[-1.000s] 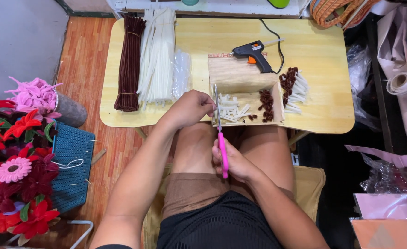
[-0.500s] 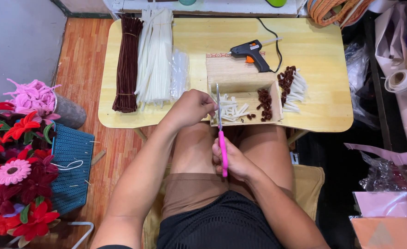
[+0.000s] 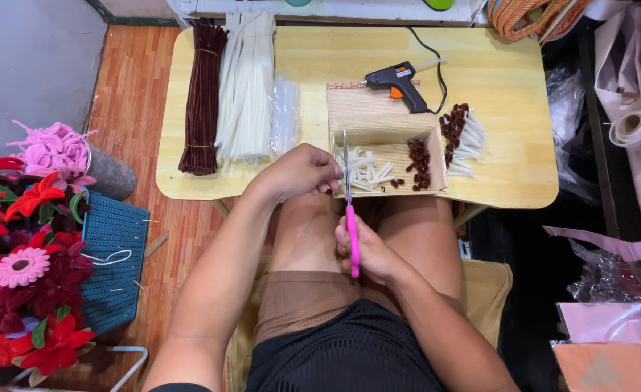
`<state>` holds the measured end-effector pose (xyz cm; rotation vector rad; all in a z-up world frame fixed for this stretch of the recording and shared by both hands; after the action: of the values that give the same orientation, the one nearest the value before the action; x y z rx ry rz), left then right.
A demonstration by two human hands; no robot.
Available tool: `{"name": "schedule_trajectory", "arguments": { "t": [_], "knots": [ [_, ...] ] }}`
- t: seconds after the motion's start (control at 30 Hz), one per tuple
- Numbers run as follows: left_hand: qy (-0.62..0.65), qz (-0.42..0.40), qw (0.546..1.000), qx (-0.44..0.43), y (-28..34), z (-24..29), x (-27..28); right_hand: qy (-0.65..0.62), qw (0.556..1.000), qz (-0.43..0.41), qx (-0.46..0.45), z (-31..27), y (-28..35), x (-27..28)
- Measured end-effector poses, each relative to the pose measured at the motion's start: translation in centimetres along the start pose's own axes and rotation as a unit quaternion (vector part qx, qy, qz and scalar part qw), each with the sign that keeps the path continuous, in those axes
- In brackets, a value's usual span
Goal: The person sits at a table and uses pink scissors to cut long white craft sticks into short pieces. They repeatedly pick up sticks from a bundle, cut them, and place the pieces into a small wooden box. A hot glue gun and other craft supplies are visible on the table.
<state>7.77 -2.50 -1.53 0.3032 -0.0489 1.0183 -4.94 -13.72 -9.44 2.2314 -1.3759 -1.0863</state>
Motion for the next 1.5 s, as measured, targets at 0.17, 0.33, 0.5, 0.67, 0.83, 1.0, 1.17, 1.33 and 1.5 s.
{"name": "schedule_trajectory", "arguments": {
  "t": [0.17,0.33,0.5,0.67,0.83,1.0,1.17,1.33,1.5],
  "knots": [
    [-0.060,0.005,0.998,-0.012,0.1,0.7,0.3,0.007,1.000,-0.014,-0.008,1.1,-0.7,0.8],
    [-0.159,-0.008,0.987,-0.010,-1.0,-0.5,0.6,0.017,1.000,-0.018,-0.007,0.9,-0.6,0.6],
    [-0.206,-0.005,0.978,-0.024,-1.1,0.4,0.1,-0.001,1.000,-0.012,-0.012,1.3,-1.0,0.8],
    [-0.224,0.012,0.974,-0.042,-1.9,-0.4,-0.4,-0.027,1.000,-0.001,-0.011,1.4,-1.3,1.2],
    [-0.214,0.086,0.971,-0.063,-1.9,1.1,0.4,-0.094,0.995,-0.030,-0.012,1.8,-2.0,2.0],
    [-0.261,0.125,0.946,-0.144,-3.8,2.0,-0.3,-0.221,0.971,-0.064,0.066,-1.4,0.3,2.2],
    [-0.392,0.094,0.904,-0.143,-6.0,1.4,-1.4,-0.251,0.955,-0.066,0.141,-2.7,0.3,5.4],
    [-0.512,0.076,0.836,-0.182,-6.5,3.2,-4.5,-0.277,0.941,-0.057,0.183,-2.7,0.4,6.9],
    [-0.534,-0.025,0.811,-0.237,-9.1,0.2,-9.0,-0.286,0.941,-0.036,0.177,-2.3,0.0,7.3]
  ]
}}
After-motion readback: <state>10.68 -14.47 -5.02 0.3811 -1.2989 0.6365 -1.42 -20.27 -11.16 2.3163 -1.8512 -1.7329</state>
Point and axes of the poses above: each hand's wrist, its own y-axis away from the middle knuckle, its own x-axis out of the back of the hand, z = x × y, the point moved 8 cm from there along -y, towards the middle knuckle, and after that the axes turned 15 degrees about -x, right-handed, at the moved point
